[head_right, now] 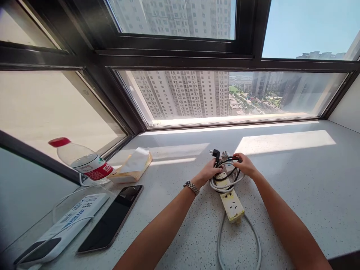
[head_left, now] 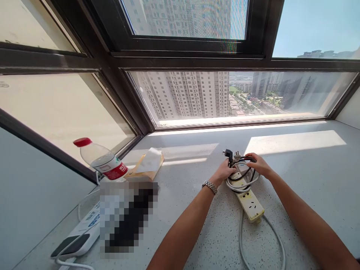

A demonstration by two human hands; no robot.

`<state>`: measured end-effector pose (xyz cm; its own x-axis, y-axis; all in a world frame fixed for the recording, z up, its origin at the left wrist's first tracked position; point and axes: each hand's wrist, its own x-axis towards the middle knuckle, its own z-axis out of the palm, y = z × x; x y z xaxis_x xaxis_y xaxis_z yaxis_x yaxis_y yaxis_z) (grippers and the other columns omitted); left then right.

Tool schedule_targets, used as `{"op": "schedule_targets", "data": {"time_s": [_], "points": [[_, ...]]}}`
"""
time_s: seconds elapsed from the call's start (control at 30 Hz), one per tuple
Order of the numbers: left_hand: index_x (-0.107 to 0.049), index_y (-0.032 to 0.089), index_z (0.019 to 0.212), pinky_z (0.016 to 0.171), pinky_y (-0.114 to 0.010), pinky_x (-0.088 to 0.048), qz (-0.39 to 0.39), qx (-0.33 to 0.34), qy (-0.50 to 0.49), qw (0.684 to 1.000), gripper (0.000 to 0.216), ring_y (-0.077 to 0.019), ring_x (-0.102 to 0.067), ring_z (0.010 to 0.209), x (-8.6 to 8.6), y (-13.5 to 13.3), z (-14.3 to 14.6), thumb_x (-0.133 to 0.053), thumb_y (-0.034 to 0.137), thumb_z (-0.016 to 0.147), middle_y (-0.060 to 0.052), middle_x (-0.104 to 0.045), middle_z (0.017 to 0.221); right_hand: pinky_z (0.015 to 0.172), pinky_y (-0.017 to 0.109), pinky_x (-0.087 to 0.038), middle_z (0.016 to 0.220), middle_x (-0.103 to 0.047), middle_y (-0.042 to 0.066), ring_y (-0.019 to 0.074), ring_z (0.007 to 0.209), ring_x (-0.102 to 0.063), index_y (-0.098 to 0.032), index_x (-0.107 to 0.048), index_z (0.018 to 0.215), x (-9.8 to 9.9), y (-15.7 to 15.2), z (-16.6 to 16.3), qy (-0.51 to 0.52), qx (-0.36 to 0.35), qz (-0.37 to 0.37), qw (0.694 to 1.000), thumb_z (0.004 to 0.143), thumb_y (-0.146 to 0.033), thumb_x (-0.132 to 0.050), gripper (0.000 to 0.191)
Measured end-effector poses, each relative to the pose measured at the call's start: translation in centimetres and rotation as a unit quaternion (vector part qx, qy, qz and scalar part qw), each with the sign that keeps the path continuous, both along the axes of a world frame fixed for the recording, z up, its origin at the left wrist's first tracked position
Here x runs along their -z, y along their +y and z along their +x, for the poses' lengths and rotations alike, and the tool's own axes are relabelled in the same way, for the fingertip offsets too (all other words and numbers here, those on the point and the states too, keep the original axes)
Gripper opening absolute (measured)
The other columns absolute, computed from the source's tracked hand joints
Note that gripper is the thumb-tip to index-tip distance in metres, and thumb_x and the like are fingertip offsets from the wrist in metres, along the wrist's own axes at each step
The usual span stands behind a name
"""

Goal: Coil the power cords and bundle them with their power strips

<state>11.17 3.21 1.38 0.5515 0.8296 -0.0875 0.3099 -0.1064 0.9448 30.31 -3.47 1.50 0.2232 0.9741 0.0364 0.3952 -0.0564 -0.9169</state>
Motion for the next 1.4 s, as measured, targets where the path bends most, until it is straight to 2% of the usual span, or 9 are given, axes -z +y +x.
{"op": "schedule_targets", "data": {"time_s": [0.13, 0.23, 0.33, 0.53, 0.7, 0.97, 1.17, 1.3, 1.4], "points": [[-0.062, 0.015, 0.107, 0.087, -0.034, -0.049, 0.029, -0.041, -0.020, 0.999, 0.037, -0.0249, -0.062, 0.097, 0.9, -0.7, 0.7, -0.062, 0.011, 0.070, -0.010, -0.069, 0.102, 0.092, 0.042, -0.050, 0.127, -0.063, 0.014, 0.0297, 0.114, -0.059, -0.018, -0.051, 0.133, -0.1, -0.6, 0.6, -0.168, -0.003, -0.003, 0.986, 0.078, -0.032, -0.059, 0.057], [-0.058, 0.014, 0.115, 0.089, -0.036, -0.048, 0.038, -0.077, -0.029, 0.996, 0.040, -0.0264, -0.061, 0.101, 1.7, -2.0, 1.8, -0.056, 0.013, 0.076, -0.013, -0.067, 0.112, 0.094, 0.045, -0.048, 0.140, -0.053, 0.016, 0.0330, 0.123, -0.053, -0.018, -0.043, 0.144, -1.9, -0.8, -0.4, -0.333, 0.018, -0.087, 0.939, 0.087, -0.034, -0.055, 0.061], [-0.056, 0.015, 0.118, 0.094, -0.036, -0.045, 0.050, -0.116, -0.032, 0.992, 0.043, -0.0264, -0.058, 0.107, 2.5, -3.7, 2.8, -0.053, 0.011, 0.076, -0.013, -0.063, 0.117, 0.093, 0.047, -0.047, 0.142, -0.050, 0.018, 0.0359, 0.126, -0.050, -0.016, -0.046, 0.142, -3.7, -0.4, -2.0, -0.418, 0.020, -0.155, 0.895, 0.090, -0.029, -0.048, 0.053], [-0.054, 0.011, 0.118, 0.105, -0.038, -0.038, 0.060, -0.168, -0.033, 0.983, 0.049, -0.0300, -0.049, 0.122, 3.0, -4.9, 2.6, -0.062, 0.020, 0.070, -0.016, -0.057, 0.125, 0.098, 0.046, -0.044, 0.146, -0.045, 0.017, 0.0360, 0.131, -0.045, -0.016, -0.038, 0.147, -3.6, 0.4, -3.1, -0.413, 0.036, -0.150, 0.898, 0.089, -0.046, -0.054, 0.068], [-0.050, 0.015, 0.128, 0.110, -0.038, -0.034, 0.061, -0.164, -0.046, 0.984, 0.061, -0.0288, -0.046, 0.130, 3.3, -5.6, 0.7, -0.066, 0.029, 0.071, -0.016, -0.052, 0.137, 0.100, 0.048, -0.043, 0.144, -0.048, 0.016, 0.0363, 0.131, -0.043, -0.015, -0.044, 0.143, -2.8, -0.6, -2.3, -0.419, 0.081, -0.098, 0.899, 0.090, -0.049, -0.051, 0.064], [-0.040, 0.014, 0.144, 0.120, -0.044, -0.020, 0.092, -0.092, -0.020, 0.991, 0.074, -0.0308, -0.020, 0.148, 2.9, -8.2, -0.2, -0.061, 0.043, 0.080, -0.018, -0.026, 0.157, 0.107, 0.052, -0.034, 0.140, -0.051, 0.013, 0.0363, 0.133, -0.038, -0.023, -0.053, 0.135, -4.0, -1.4, -3.1, -0.445, 0.038, 0.005, 0.895, 0.084, -0.042, -0.062, 0.056], [-0.045, 0.022, 0.144, 0.120, -0.049, -0.020, 0.147, -0.044, 0.014, 0.988, 0.068, -0.0344, -0.015, 0.149, 2.1, -9.5, -0.9, -0.059, 0.050, 0.084, -0.012, -0.017, 0.161, 0.104, 0.050, -0.040, 0.148, -0.043, 0.013, 0.0355, 0.136, -0.038, -0.022, -0.044, 0.144, -1.1, -0.9, -1.3, -0.373, 0.055, -0.013, 0.926, 0.090, -0.040, -0.052, 0.057], [-0.050, 0.025, 0.142, 0.119, -0.057, -0.014, 0.183, 0.033, 0.056, 0.981, 0.075, -0.0417, -0.012, 0.147, 1.5, -10.5, -1.1, -0.064, 0.060, 0.077, -0.010, -0.021, 0.161, 0.108, 0.044, -0.039, 0.148, -0.045, 0.011, 0.0280, 0.135, -0.042, -0.020, -0.043, 0.144, 1.1, 0.1, 1.2, -0.285, 0.017, 0.021, 0.958, 0.093, -0.040, -0.043, 0.055], [-0.051, 0.022, 0.141, 0.119, -0.058, -0.014, 0.174, 0.076, 0.067, 0.980, 0.079, -0.0435, -0.008, 0.147, 1.4, -10.8, -0.5, -0.068, 0.059, 0.074, -0.011, -0.021, 0.161, 0.107, 0.042, -0.040, 0.141, -0.051, 0.013, 0.0274, 0.129, -0.048, -0.016, -0.047, 0.140, 1.7, 0.8, 2.1, -0.277, 0.010, 0.054, 0.959, 0.091, -0.041, -0.045, 0.056]]}}
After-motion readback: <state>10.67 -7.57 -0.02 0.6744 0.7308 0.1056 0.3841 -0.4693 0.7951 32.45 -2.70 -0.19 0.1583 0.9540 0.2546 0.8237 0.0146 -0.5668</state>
